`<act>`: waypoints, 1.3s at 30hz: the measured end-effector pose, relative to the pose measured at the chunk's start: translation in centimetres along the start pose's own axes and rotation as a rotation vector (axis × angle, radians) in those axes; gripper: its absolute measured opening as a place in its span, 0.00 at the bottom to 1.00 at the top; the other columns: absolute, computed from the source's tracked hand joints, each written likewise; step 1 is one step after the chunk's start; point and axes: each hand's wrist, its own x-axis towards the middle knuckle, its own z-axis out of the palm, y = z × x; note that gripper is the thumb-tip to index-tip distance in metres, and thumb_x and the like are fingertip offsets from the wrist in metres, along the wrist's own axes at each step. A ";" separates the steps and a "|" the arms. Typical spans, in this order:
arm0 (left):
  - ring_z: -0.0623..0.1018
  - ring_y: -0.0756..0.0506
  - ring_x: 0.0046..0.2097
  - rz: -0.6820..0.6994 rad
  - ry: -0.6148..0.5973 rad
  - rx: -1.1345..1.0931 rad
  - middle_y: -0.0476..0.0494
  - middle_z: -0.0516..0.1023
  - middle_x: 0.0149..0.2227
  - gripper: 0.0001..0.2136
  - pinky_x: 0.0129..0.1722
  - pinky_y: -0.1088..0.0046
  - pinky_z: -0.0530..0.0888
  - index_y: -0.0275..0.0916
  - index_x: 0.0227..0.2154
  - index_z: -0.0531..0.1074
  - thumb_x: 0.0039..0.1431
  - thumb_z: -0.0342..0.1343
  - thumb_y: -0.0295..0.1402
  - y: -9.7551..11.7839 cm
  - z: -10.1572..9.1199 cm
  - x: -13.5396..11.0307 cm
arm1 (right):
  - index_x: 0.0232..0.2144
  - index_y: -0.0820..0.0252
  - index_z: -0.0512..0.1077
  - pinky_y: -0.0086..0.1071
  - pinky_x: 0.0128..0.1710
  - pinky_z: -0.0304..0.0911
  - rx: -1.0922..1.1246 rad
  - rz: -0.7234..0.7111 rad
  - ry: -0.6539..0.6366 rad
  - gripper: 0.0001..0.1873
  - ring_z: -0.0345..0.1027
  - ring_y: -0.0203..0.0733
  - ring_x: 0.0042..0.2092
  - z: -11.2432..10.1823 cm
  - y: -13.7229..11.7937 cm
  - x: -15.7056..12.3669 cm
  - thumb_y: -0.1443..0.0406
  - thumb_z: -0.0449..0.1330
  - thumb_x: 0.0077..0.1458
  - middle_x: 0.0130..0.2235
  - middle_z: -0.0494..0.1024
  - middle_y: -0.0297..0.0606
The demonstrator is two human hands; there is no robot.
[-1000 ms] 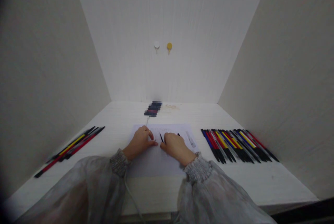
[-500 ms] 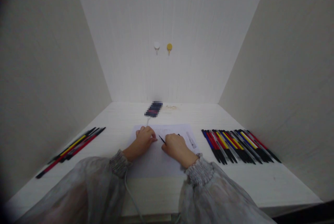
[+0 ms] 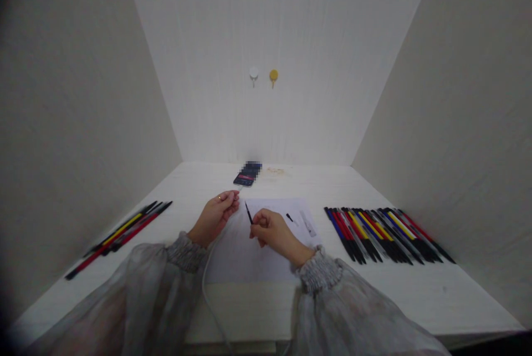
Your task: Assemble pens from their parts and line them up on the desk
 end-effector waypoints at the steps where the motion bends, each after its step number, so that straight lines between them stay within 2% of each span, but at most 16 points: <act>1: 0.71 0.55 0.29 -0.014 0.001 -0.029 0.48 0.70 0.28 0.09 0.33 0.79 0.67 0.33 0.29 0.69 0.44 0.57 0.31 0.0 0.0 0.0 | 0.24 0.60 0.59 0.21 0.12 0.51 0.012 -0.001 -0.012 0.05 0.55 0.26 0.13 0.1 0.0 -0.1 0.68 0.54 0.41 0.19 0.71 0.28; 8: 0.73 0.53 0.31 -0.079 -0.024 -0.059 0.46 0.72 0.29 0.08 0.33 0.79 0.69 0.33 0.28 0.68 0.44 0.58 0.31 0.1 0.5 -0.5 | 0.24 0.61 0.60 0.20 0.12 0.50 0.022 -0.008 -0.032 0.04 0.54 0.25 0.13 0.2 0.1 -0.1 0.68 0.54 0.42 0.19 0.71 0.29; 22: 0.72 0.53 0.32 -0.065 -0.145 0.042 0.46 0.72 0.28 0.09 0.35 0.76 0.67 0.33 0.27 0.68 0.45 0.57 0.34 0.1 0.6 -0.8 | 0.24 0.61 0.60 0.21 0.13 0.50 -0.004 0.017 -0.016 0.07 0.54 0.25 0.14 0.3 -0.4 -0.1 0.64 0.55 0.42 0.19 0.70 0.29; 29: 0.71 0.52 0.32 -0.059 -0.214 0.189 0.45 0.72 0.29 0.09 0.35 0.76 0.66 0.33 0.27 0.69 0.45 0.56 0.35 0.0 0.8 -1.0 | 0.26 0.62 0.65 0.23 0.15 0.51 -0.021 0.002 0.052 0.10 0.55 0.26 0.16 0.2 -0.2 0.2 0.62 0.58 0.41 0.20 0.69 0.29; 35: 0.71 0.51 0.32 -0.051 -0.239 0.259 0.44 0.73 0.29 0.11 0.35 0.76 0.66 0.33 0.26 0.70 0.44 0.56 0.37 0.2 1.1 -1.4 | 0.25 0.63 0.67 0.23 0.18 0.51 -0.044 -0.008 0.043 0.10 0.57 0.28 0.17 0.2 -0.1 0.3 0.61 0.58 0.41 0.18 0.66 0.28; 39: 0.71 0.50 0.33 -0.023 -0.240 0.371 0.43 0.73 0.33 0.13 0.34 0.75 0.66 0.34 0.32 0.70 0.44 0.56 0.38 0.3 1.1 -1.2 | 0.24 0.62 0.66 0.24 0.18 0.53 -0.010 -0.002 0.050 0.10 0.59 0.29 0.18 0.2 -0.4 0.2 0.61 0.58 0.41 0.16 0.65 0.27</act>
